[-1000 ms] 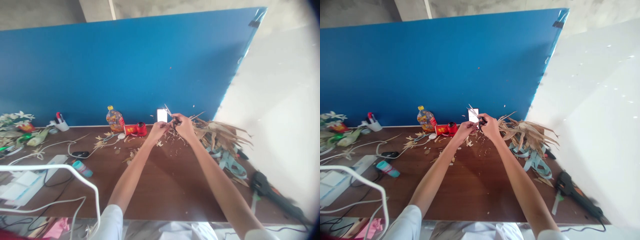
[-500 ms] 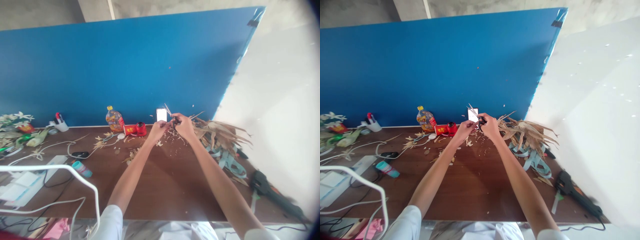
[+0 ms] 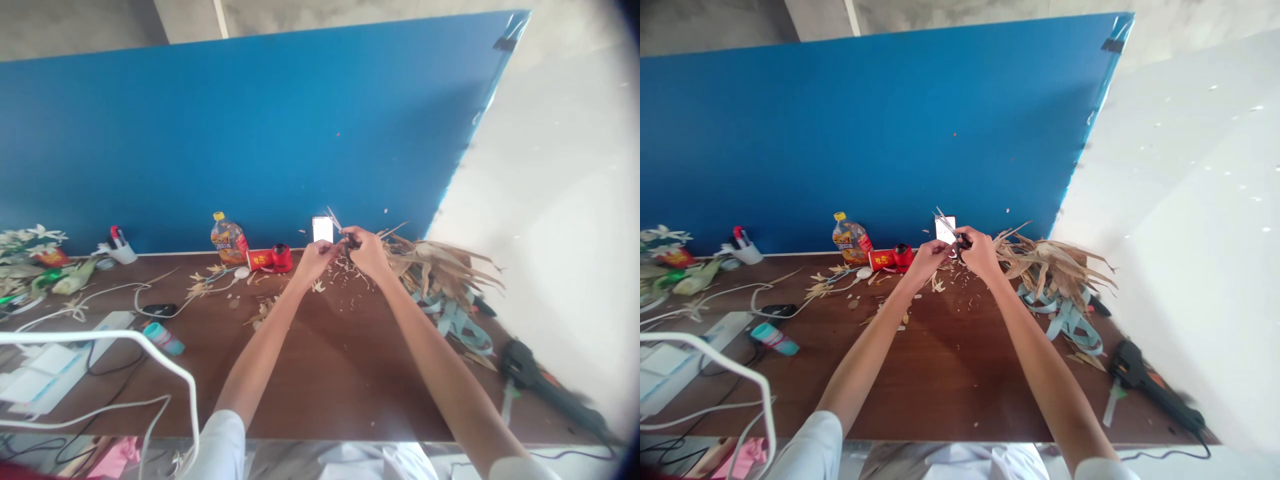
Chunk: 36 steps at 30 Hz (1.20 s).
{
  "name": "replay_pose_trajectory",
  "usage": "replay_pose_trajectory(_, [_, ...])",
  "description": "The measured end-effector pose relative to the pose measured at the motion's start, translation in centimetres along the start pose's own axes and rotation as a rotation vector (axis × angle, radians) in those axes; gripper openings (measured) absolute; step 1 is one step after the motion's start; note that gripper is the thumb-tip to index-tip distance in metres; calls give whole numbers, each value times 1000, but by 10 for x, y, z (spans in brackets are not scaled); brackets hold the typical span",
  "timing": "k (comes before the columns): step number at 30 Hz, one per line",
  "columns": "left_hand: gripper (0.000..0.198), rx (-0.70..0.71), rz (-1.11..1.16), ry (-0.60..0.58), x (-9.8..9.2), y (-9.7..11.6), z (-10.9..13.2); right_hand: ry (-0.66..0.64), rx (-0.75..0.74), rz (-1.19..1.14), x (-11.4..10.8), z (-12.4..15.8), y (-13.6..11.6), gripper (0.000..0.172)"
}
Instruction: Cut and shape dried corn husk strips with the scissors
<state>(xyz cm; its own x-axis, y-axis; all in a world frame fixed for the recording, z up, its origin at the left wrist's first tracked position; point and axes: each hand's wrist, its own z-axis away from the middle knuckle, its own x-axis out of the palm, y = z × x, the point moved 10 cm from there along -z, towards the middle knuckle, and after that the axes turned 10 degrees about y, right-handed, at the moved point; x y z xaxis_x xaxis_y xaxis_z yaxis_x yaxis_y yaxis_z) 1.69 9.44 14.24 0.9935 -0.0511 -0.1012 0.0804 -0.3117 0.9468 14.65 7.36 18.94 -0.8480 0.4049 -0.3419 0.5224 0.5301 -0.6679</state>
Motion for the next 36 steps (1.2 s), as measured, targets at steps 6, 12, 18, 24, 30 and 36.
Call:
replay_pose_trajectory(6, [25,6,-51,16,-2,-3,0,-34,-3,28,3,1,-1,43])
replay_pose_trajectory(12, [22,76,-110,-4,-2,2,3,-55,-12,26,7,2,2,47])
replay_pose_trajectory(18, [26,52,-173,-122,-1,7,5,-46,-3,48,7,2,4,42])
replay_pose_trajectory(24, [31,89,-458,-280,-27,22,8,-101,-52,154,8,5,-7,36])
replay_pose_trajectory(30, [20,-87,-716,-650,-58,-10,25,-97,27,180,6,2,9,36])
replay_pose_trajectory(36, [19,-254,-896,-481,-116,-53,8,-106,57,175,8,2,15,34])
